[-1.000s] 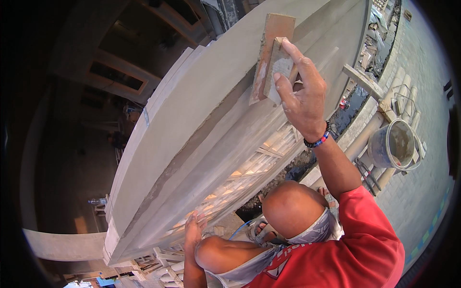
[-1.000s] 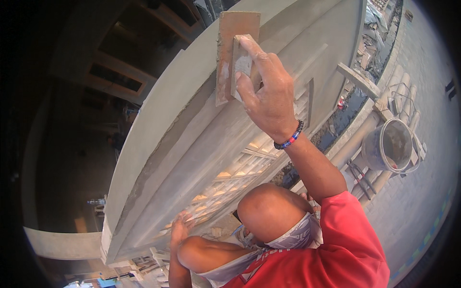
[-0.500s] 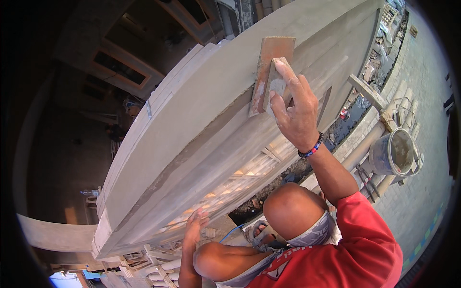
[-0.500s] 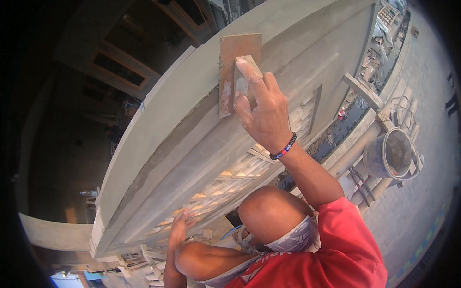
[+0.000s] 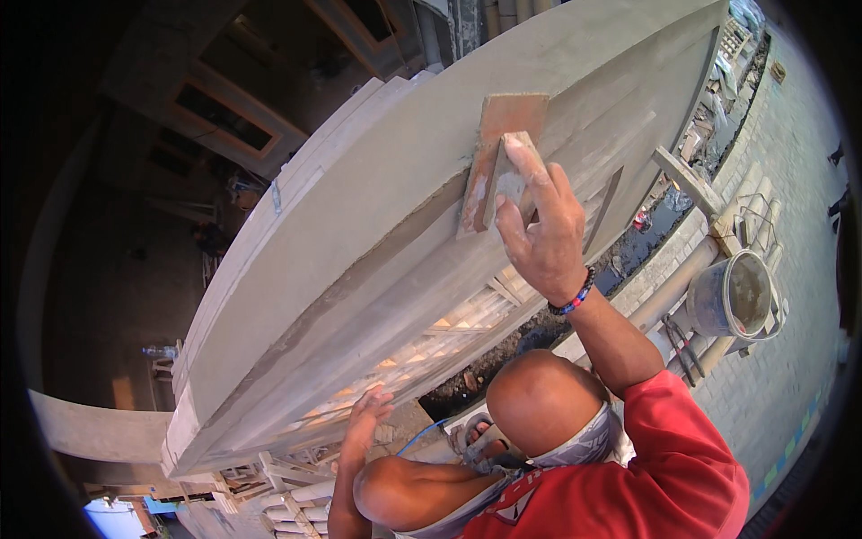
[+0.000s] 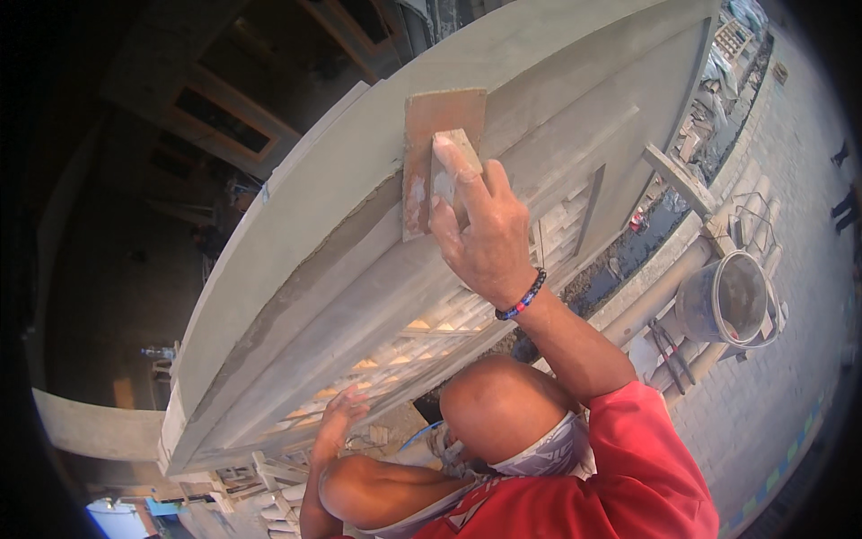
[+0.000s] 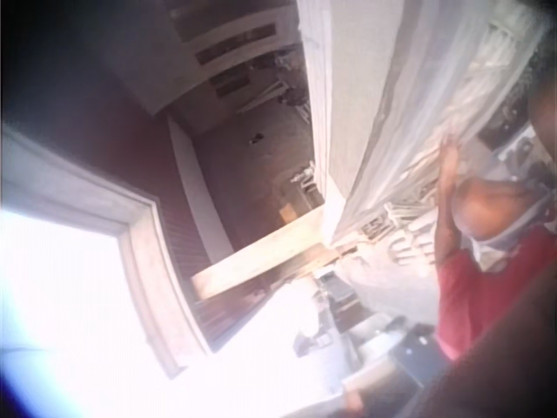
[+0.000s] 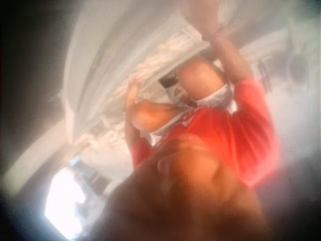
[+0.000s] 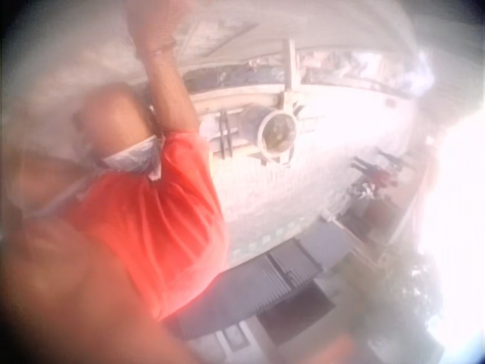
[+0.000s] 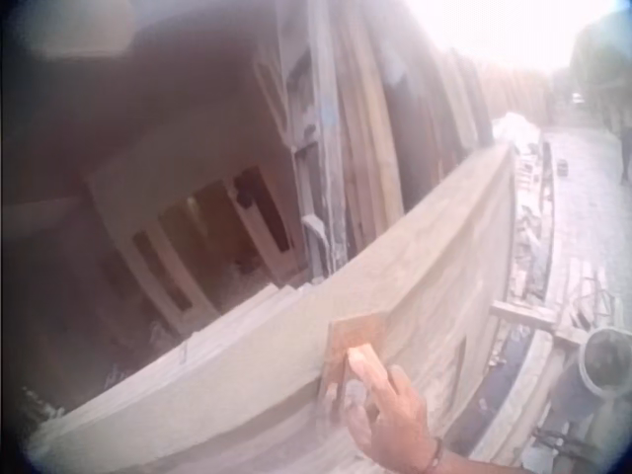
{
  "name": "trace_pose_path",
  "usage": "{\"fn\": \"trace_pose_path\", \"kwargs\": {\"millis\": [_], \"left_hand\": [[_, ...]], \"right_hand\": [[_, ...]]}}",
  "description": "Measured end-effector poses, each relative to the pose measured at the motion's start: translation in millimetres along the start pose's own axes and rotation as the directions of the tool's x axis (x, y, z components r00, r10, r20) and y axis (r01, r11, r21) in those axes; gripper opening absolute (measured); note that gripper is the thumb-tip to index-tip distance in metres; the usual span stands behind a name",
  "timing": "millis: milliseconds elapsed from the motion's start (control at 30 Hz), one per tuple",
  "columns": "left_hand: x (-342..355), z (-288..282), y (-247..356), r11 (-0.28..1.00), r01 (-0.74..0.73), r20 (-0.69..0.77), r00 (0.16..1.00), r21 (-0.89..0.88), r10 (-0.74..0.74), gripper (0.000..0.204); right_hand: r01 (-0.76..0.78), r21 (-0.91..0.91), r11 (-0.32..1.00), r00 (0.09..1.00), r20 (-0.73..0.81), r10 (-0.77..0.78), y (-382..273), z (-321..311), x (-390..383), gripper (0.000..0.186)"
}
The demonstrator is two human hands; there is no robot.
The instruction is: The person applies plaster to a curved wall section using a trowel and a bucket of plaster. They repeatedly scoop plaster from the bucket and smooth it onto the surface, working along the length of the wall while standing on scaffolding.
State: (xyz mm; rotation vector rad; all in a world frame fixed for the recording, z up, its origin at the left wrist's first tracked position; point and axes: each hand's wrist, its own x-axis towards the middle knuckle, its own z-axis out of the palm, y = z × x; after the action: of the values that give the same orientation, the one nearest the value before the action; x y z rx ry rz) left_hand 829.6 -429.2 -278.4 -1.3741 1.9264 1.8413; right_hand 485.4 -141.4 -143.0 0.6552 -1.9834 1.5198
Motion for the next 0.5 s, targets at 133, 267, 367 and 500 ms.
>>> {"fn": "trace_pose_path", "kwargs": {"millis": [133, 267, 367, 500], "left_hand": [[1, 8, 6, 0.998, 0.013, 0.02, 1.0, 0.055, -0.014, 0.053], [1, 12, 14, 0.997, -0.007, 0.021, 1.0, 0.073, 0.005, 0.052], [5, 15, 18, 0.995, -0.014, 0.036, 0.999, 0.103, 0.01, 0.053], [14, 24, 24, 0.991, -0.018, 0.069, 0.998, 0.133, 0.009, 0.055]], "right_hand": [[0.017, -0.038, 0.999, 0.978, 0.209, -0.009, 23, -10, -49, 0.064], [-0.019, 0.084, 0.996, 1.0, -0.006, 0.019, 18, -24, -12, 0.063], [0.01, 0.075, 0.997, 0.998, -0.063, -0.005, -1, -12, 17, 0.062], [0.089, -0.037, 0.995, 0.993, 0.076, -0.087, 13, 9, -23, 0.063]]}}
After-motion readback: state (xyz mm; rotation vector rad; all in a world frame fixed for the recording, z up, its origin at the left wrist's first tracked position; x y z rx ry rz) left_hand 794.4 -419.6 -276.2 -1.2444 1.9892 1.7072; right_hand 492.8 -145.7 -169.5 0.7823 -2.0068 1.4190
